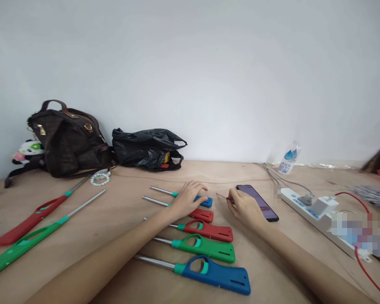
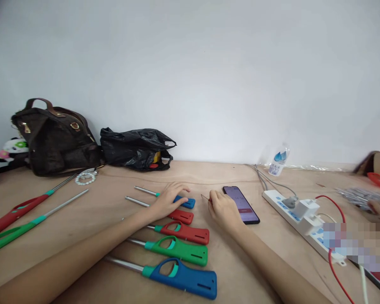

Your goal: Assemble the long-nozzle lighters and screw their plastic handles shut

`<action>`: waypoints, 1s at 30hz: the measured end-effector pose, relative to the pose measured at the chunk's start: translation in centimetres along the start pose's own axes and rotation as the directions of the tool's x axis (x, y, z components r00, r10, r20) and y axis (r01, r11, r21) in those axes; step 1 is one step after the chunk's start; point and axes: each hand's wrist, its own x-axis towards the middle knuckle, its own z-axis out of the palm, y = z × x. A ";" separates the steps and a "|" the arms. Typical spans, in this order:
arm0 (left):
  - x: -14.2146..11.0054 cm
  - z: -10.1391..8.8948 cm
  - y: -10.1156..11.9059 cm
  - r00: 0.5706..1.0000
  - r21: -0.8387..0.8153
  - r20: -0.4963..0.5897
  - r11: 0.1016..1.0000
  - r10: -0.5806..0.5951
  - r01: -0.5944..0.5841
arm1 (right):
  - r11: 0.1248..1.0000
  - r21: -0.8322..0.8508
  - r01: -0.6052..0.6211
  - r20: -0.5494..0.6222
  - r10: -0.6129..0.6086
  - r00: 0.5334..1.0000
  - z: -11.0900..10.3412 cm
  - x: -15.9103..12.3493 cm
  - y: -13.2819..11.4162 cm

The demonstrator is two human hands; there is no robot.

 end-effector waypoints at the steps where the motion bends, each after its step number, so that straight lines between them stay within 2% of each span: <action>1: -0.8 -0.5 0.8 1.000 0.041 0.022 0.999 0.007 -0.008 | 0.999 -0.044 -0.001 0.070 0.004 0.998 0.1 -0.1 0.0; 3: -3.1 -1.5 2.5 0.994 0.094 0.103 0.995 0.030 -0.040 | 0.995 -0.099 0.005 0.188 0.014 0.982 0.2 -0.2 -0.2; 5: -6.1 -2.1 4.2 0.976 0.094 0.205 0.992 0.068 -0.089 | 0.991 -0.134 0.009 0.247 0.025 0.969 0.1 -0.1 -0.4; 8: -10.1 -2.6 5.6 0.944 0.119 0.313 0.982 0.102 -0.146 | 0.985 -0.174 0.002 0.241 0.040 0.970 0.0 -0.1 -0.8; 10: -11.5 -2.8 5.8 0.931 0.148 0.344 0.972 0.120 -0.180 | 0.989 -0.145 0.027 0.203 0.003 0.979 0.1 -0.2 -1.1; 13: -11.3 -3.5 5.9 0.877 0.119 0.425 0.947 0.223 -0.299 | 0.982 -0.005 0.189 0.117 -0.187 0.975 0.8 -0.4 -1.6; 15: -10.6 -4.0 6.2 0.833 0.076 0.484 0.936 0.266 -0.343 | 0.945 0.073 0.319 0.077 -0.324 0.943 1.3 -0.6 -1.8; 17: -10.0 -4.5 6.5 0.802 0.029 0.517 0.931 0.298 -0.364 | 0.913 0.124 0.388 0.079 -0.399 0.914 1.7 -0.8 -1.9; 19: -9.8 -4.6 6.7 0.792 0.014 0.535 0.934 0.294 -0.356 | 0.906 0.165 0.390 0.092 -0.407 0.909 1.9 -0.8 -1.8; 24: -10.0 -4.5 6.0 0.797 0.074 0.565 0.949 0.212 -0.305 | 0.913 0.253 0.320 0.109 -0.355 0.929 1.8 -0.8 -1.5; 30: -9.9 -4.4 4.6 0.832 0.114 0.525 0.953 0.182 -0.280 | 0.902 0.341 0.263 0.125 -0.321 0.939 1.7 -0.6 -1.4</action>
